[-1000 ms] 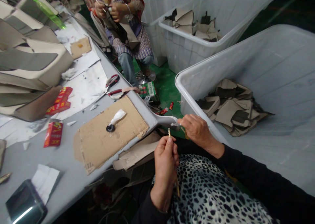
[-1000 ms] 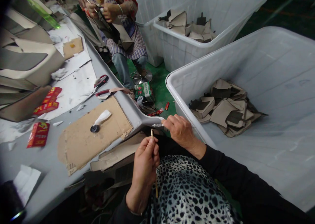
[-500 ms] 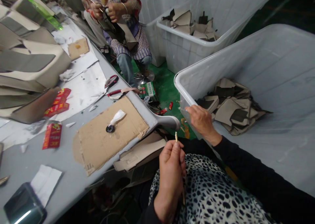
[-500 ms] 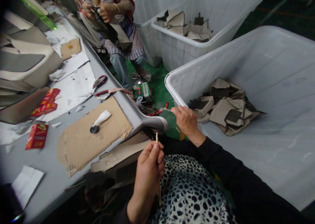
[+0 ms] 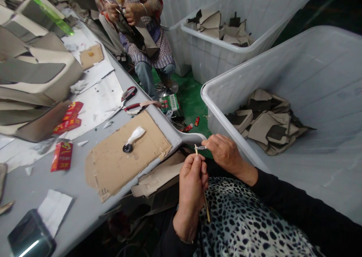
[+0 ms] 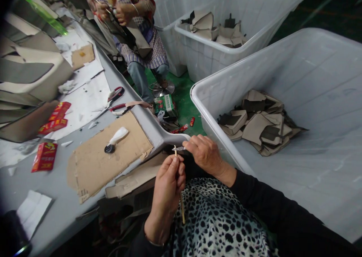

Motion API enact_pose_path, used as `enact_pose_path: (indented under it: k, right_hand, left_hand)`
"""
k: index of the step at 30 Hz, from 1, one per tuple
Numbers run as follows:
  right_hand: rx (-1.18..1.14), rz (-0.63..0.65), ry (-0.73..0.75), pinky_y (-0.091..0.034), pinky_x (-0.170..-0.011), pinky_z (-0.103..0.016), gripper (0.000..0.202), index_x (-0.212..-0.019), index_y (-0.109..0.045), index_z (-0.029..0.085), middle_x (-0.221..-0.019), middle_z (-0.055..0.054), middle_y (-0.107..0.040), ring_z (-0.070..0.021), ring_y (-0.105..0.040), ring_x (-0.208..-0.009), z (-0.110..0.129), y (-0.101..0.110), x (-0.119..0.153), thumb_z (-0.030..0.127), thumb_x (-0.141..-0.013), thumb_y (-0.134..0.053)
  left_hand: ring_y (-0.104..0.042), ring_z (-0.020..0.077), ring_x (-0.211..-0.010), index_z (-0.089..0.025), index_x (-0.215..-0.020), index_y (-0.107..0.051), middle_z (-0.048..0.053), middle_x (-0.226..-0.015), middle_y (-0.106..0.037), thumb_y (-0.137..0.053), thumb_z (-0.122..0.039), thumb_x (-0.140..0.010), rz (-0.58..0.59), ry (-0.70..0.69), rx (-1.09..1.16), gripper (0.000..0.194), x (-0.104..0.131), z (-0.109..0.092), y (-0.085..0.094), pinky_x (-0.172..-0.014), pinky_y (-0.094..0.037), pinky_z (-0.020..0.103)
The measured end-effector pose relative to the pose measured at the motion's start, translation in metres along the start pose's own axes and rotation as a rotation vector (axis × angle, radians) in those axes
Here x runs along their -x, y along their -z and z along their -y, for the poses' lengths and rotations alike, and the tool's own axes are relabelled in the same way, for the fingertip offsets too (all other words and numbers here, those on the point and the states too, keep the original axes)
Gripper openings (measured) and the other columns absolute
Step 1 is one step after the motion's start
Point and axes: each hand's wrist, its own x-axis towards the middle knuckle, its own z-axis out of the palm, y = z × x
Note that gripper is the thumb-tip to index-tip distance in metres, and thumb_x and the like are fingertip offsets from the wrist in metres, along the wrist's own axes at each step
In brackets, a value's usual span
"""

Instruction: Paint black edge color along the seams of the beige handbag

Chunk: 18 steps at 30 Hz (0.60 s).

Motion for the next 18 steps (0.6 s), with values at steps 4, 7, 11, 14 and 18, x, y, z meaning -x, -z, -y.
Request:
enact_pose_path:
  k: [4, 7, 11, 14, 18]
  right_hand:
    - [0.019, 0.001, 0.056, -0.032, -0.069, -0.036, 0.017, -0.11, -0.067, 0.023, -0.083, -0.004, -0.062, -0.0225, -0.049, -0.079, 0.01, -0.004, 0.0, 0.018, -0.103, -0.052]
    - [0.043, 0.004, 0.068, -0.031, -0.068, -0.036, 0.018, -0.109, -0.068, 0.024, -0.084, -0.004, -0.063, -0.022, -0.048, -0.079, 0.008, -0.014, 0.001, 0.017, -0.102, -0.053]
    - [0.13, 0.04, -0.087, -0.031, -0.067, -0.035, 0.022, -0.106, -0.068, 0.023, -0.083, -0.005, -0.062, -0.0221, -0.049, -0.078, -0.021, -0.019, -0.001, 0.011, -0.101, -0.05]
    - [0.198, -0.001, -0.229, -0.033, -0.069, -0.035, 0.023, -0.106, -0.068, 0.02, -0.084, -0.006, -0.062, -0.023, -0.051, -0.08, -0.041, -0.011, -0.007, 0.01, -0.101, -0.048]
    - [0.123, 0.008, -0.096, -0.035, -0.072, -0.035, 0.022, -0.109, -0.067, 0.02, -0.083, -0.005, -0.061, -0.0224, -0.052, -0.082, -0.029, 0.001, -0.009, 0.012, -0.103, -0.048]
  left_hand:
    - [-0.022, 0.0034, -0.04, -0.02, -0.089, -0.056, -0.009, -0.058, -0.042, -0.073, -0.051, -0.085, -0.026, -0.017, -0.025, 0.036, -0.004, -0.001, -0.001, -0.034, -0.019, 0.013]
    - [-0.02, 0.0033, -0.04, -0.02, -0.087, -0.054, -0.01, -0.056, -0.039, -0.076, -0.051, -0.083, -0.041, 0.025, 0.011, 0.037, 0.0, -0.001, -0.001, -0.034, -0.016, 0.013]
    - [-0.017, 0.0026, -0.039, -0.02, -0.086, -0.055, -0.01, -0.055, -0.039, -0.078, -0.051, -0.081, 0.041, 0.136, 0.076, 0.039, 0.016, -0.001, -0.003, -0.034, -0.014, 0.013]
    - [-0.017, 0.0022, -0.039, -0.019, -0.088, -0.057, -0.01, -0.056, -0.04, -0.077, -0.048, -0.083, 0.064, 0.136, 0.101, 0.036, 0.02, -0.003, -0.004, -0.034, -0.015, 0.013]
    - [-0.018, 0.0019, -0.039, -0.019, -0.089, -0.057, -0.01, -0.057, -0.04, -0.077, -0.044, -0.083, 0.014, 0.063, 0.124, 0.033, 0.006, -0.005, -0.003, -0.035, -0.013, 0.012]
